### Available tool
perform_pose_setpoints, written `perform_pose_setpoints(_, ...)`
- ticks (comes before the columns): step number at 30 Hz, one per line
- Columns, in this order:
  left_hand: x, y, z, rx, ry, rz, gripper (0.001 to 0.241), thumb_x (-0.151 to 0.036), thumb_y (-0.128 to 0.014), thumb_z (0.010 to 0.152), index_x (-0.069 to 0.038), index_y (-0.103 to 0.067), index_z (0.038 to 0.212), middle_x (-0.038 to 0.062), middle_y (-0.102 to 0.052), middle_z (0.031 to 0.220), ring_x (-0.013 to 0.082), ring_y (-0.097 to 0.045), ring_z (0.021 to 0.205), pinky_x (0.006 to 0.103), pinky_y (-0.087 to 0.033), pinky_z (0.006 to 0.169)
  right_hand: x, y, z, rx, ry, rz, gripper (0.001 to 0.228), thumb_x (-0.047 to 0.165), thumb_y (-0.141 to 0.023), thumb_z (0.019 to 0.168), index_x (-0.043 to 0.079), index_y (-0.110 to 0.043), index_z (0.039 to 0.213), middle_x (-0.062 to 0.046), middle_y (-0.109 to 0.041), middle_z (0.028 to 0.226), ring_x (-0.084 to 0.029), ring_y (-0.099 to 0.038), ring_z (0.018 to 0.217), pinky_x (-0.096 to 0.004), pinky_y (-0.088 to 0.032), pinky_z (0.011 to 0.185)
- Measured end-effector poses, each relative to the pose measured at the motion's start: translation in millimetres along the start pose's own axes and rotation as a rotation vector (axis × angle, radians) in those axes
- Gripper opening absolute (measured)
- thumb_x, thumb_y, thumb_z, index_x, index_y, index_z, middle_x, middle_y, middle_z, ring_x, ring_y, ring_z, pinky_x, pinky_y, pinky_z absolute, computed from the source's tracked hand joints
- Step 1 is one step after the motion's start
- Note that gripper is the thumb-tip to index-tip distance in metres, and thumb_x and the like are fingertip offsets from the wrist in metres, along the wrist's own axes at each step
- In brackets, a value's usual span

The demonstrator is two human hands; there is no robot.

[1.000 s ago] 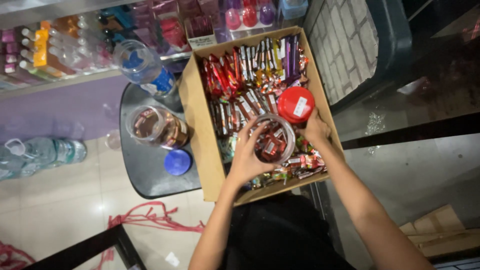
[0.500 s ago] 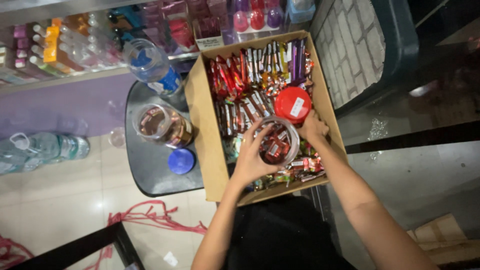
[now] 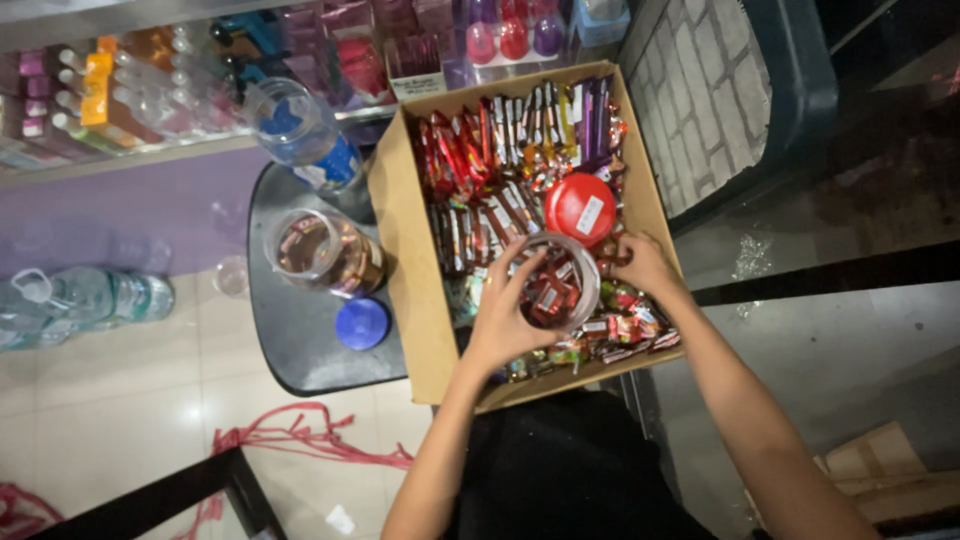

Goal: Organize individual candies from a bulk cardboard box into plastic display jars.

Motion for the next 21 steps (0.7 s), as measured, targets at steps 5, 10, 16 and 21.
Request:
perform_pose_setpoints(5, 4, -2, 0, -0.004, -0.016, 0.004, 0.114, -0.027, -0.097, 0.044, -0.013, -0.051, 0.148, 0.018, -0.039, 0.159, 0.0407, -0.041, 0.146, 0.0498, -0.037, 0.121, 6, 50, -24, -0.088, 0.031, 0.469, 0.031, 0.012, -0.084, 0.076, 0.002, -0.060, 0.094, -0.015, -0.067, 0.107, -0.025, -0.065, 0.096, -0.037, -0.055, 0.082)
perform_pose_setpoints(10, 4, -2, 1, -0.012, -0.026, -0.005, 0.114, -0.027, -0.096, 0.044, -0.013, -0.052, 0.148, 0.018, -0.039, 0.159, 0.0409, -0.042, 0.146, 0.0493, -0.038, 0.120, 95, 143, -44, 0.017, -0.252, 1.238, 0.035, 0.012, -0.070, 0.083, 0.009, -0.065, 0.117, -0.011, -0.069, 0.123, -0.025, -0.069, 0.099, -0.044, -0.061, 0.066)
perform_pose_setpoints(16, 8, -4, -1, -0.038, -0.035, 0.019, 0.109, -0.028, -0.096, 0.048, -0.013, -0.053, 0.147, 0.018, -0.040, 0.159, 0.0407, -0.043, 0.145, 0.0495, -0.039, 0.120, 146, 153, -49, 0.270, 0.101, 1.904, 0.041, 0.023, -0.079, 0.088, 0.005, -0.060, 0.120, -0.015, -0.064, 0.136, -0.031, -0.069, 0.114, -0.038, -0.062, 0.062)
perform_pose_setpoints(21, 4, -2, -2, -0.021, -0.031, 0.027, 0.112, -0.033, -0.096, 0.046, -0.012, -0.052, 0.146, 0.017, -0.040, 0.158, 0.0413, -0.042, 0.144, 0.0512, -0.038, 0.119, 211, 158, -51, 0.201, -0.031, 1.424, 0.033, 0.008, -0.074, 0.080, 0.005, -0.062, 0.111, -0.014, -0.068, 0.123, -0.026, -0.069, 0.111, -0.044, -0.065, 0.076)
Point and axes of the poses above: each hand's wrist, its own z-axis towards the middle knuckle, its own y-axis out of the back of the hand, x = y × z, the point moved 4 cm from there along z, towards the middle knuckle
